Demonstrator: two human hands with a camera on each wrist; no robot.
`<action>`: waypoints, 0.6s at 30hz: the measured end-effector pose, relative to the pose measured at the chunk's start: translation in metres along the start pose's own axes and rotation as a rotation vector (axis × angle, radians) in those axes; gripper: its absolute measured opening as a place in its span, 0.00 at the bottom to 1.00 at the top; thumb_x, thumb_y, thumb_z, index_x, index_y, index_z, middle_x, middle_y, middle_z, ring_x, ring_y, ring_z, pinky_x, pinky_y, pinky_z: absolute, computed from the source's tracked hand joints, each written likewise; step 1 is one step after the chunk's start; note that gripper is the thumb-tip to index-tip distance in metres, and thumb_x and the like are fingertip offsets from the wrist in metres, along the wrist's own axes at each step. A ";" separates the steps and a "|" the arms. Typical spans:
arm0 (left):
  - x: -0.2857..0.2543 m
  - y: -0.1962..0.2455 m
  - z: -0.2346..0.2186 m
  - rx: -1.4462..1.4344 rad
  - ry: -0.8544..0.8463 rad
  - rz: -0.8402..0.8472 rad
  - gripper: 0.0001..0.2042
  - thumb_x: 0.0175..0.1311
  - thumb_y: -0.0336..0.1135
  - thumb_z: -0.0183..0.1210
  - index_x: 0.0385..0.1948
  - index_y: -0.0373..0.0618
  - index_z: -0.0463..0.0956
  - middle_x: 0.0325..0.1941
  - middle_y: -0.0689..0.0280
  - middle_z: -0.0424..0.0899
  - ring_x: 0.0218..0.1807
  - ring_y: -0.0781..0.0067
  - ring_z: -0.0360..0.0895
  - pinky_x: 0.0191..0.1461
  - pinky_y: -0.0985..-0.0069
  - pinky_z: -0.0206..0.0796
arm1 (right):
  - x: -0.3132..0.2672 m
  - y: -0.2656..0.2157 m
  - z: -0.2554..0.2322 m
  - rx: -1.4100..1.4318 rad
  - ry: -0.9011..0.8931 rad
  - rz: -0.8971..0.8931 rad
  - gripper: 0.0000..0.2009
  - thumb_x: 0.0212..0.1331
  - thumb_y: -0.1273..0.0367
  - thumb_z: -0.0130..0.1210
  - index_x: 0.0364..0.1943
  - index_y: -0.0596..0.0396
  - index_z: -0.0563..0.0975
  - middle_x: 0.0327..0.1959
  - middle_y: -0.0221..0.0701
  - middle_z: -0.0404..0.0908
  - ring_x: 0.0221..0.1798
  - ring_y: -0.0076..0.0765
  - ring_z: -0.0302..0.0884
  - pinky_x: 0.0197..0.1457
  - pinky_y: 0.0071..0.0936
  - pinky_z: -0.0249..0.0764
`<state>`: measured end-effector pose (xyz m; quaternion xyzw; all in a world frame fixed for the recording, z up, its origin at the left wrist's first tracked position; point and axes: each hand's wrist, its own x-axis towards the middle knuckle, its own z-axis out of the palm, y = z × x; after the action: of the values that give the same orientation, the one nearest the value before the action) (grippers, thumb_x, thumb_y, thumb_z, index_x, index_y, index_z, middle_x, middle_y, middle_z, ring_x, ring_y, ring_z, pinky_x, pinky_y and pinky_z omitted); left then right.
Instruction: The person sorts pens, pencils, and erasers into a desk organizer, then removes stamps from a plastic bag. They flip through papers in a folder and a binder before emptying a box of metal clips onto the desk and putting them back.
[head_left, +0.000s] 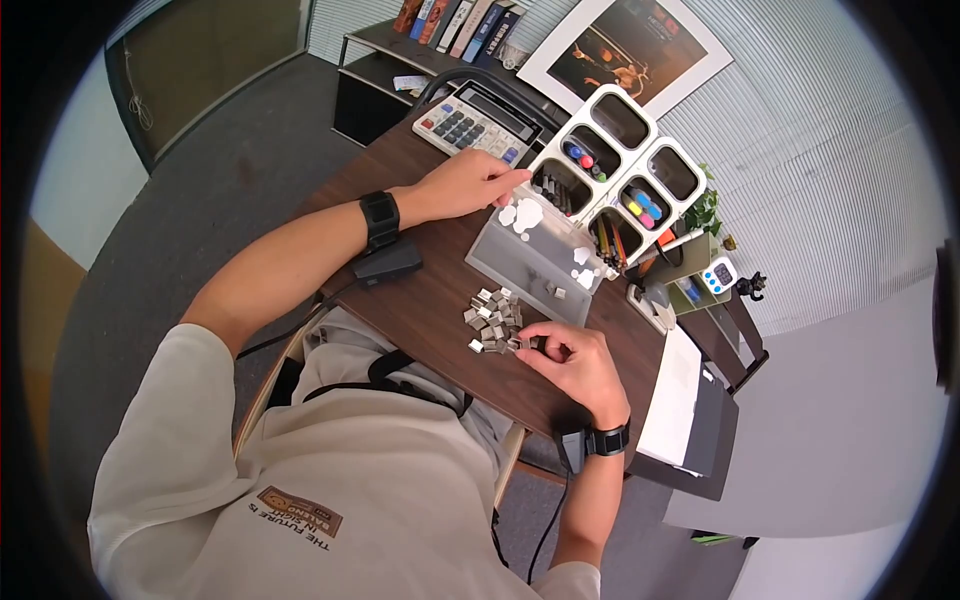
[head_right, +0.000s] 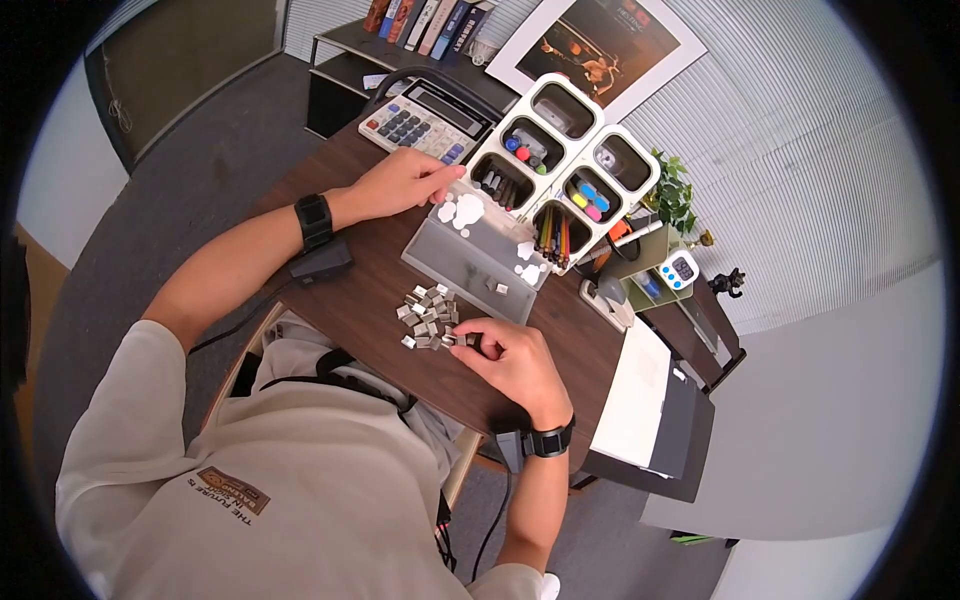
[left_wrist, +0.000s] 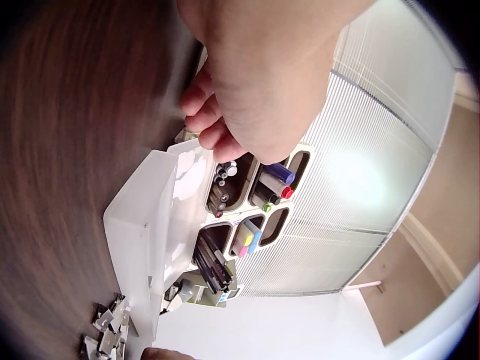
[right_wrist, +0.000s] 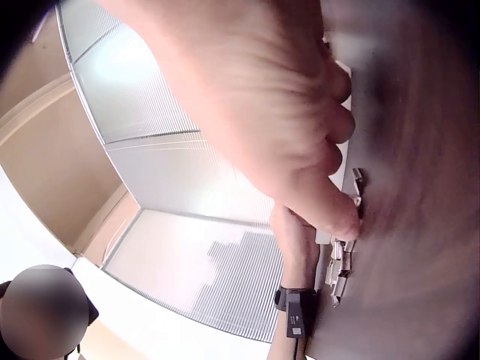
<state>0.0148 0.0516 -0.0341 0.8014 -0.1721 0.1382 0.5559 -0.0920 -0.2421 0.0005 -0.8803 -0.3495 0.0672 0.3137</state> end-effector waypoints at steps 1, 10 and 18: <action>0.000 0.001 0.000 0.005 0.001 -0.014 0.27 0.78 0.50 0.55 0.23 0.36 0.84 0.22 0.62 0.86 0.26 0.75 0.80 0.36 0.73 0.71 | 0.000 0.000 0.001 -0.020 0.036 -0.009 0.13 0.53 0.72 0.75 0.43 0.51 0.89 0.16 0.20 0.56 0.20 0.18 0.53 0.25 0.25 0.55; 0.001 -0.003 0.001 -0.023 -0.002 -0.004 0.27 0.79 0.50 0.55 0.22 0.38 0.82 0.21 0.69 0.82 0.22 0.82 0.73 0.29 0.78 0.66 | 0.005 -0.010 0.009 -0.034 -0.004 -0.122 0.12 0.55 0.69 0.73 0.44 0.50 0.88 0.15 0.26 0.59 0.19 0.27 0.58 0.25 0.31 0.61; 0.000 -0.002 0.001 -0.021 -0.006 0.003 0.27 0.79 0.50 0.55 0.21 0.39 0.82 0.21 0.69 0.82 0.22 0.82 0.73 0.29 0.78 0.66 | 0.004 -0.008 0.010 -0.053 0.010 -0.097 0.10 0.57 0.69 0.71 0.43 0.50 0.88 0.15 0.27 0.60 0.17 0.26 0.59 0.24 0.31 0.61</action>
<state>0.0161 0.0511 -0.0364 0.7956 -0.1765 0.1348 0.5636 -0.0966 -0.2299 -0.0019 -0.8706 -0.3919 0.0384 0.2950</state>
